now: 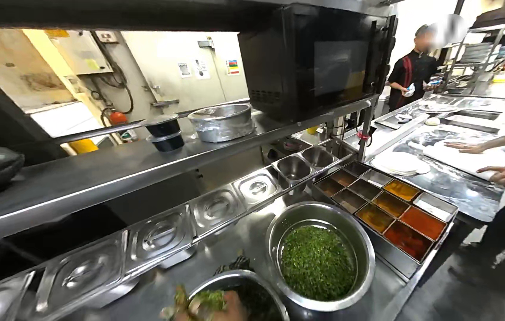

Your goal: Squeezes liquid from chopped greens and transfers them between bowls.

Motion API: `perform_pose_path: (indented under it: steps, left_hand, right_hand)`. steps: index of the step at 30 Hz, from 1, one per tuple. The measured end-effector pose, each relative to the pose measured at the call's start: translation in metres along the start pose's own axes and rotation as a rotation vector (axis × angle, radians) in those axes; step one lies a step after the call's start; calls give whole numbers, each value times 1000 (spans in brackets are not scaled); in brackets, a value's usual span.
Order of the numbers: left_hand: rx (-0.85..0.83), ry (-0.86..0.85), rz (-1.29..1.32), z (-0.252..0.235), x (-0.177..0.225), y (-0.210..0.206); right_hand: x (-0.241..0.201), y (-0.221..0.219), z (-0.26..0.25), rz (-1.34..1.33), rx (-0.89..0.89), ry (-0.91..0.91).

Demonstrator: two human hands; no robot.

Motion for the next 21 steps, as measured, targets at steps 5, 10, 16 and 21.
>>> perform_pose_path:
  steps: [5, 10, 16, 21]
  left_hand:
    - [194, -91, -398, -54, -18, 36]
    - [206, 34, -452, -68, -31, 39]
    - [209, -166, -488, -91, -8, 28]
    - [71, 64, -520, -69, 29, 14]
  right_hand:
    - [6, 2, -28, -122, -65, 154]
    - [1, 9, -27, 81, -84, 132]
    - [-39, -5, -37, 47, 21, 404]
    - [-50, -24, -46, -121, -15, 494]
Point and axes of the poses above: each hand's wrist, its own z-axis away from the middle knuckle, its own y-axis out of the back of the hand, x = y × z, the point moved 10 cm from there along -z, towards the middle knuckle, and after that the axes turned 7 degrees about y, right-handed, at the moved point
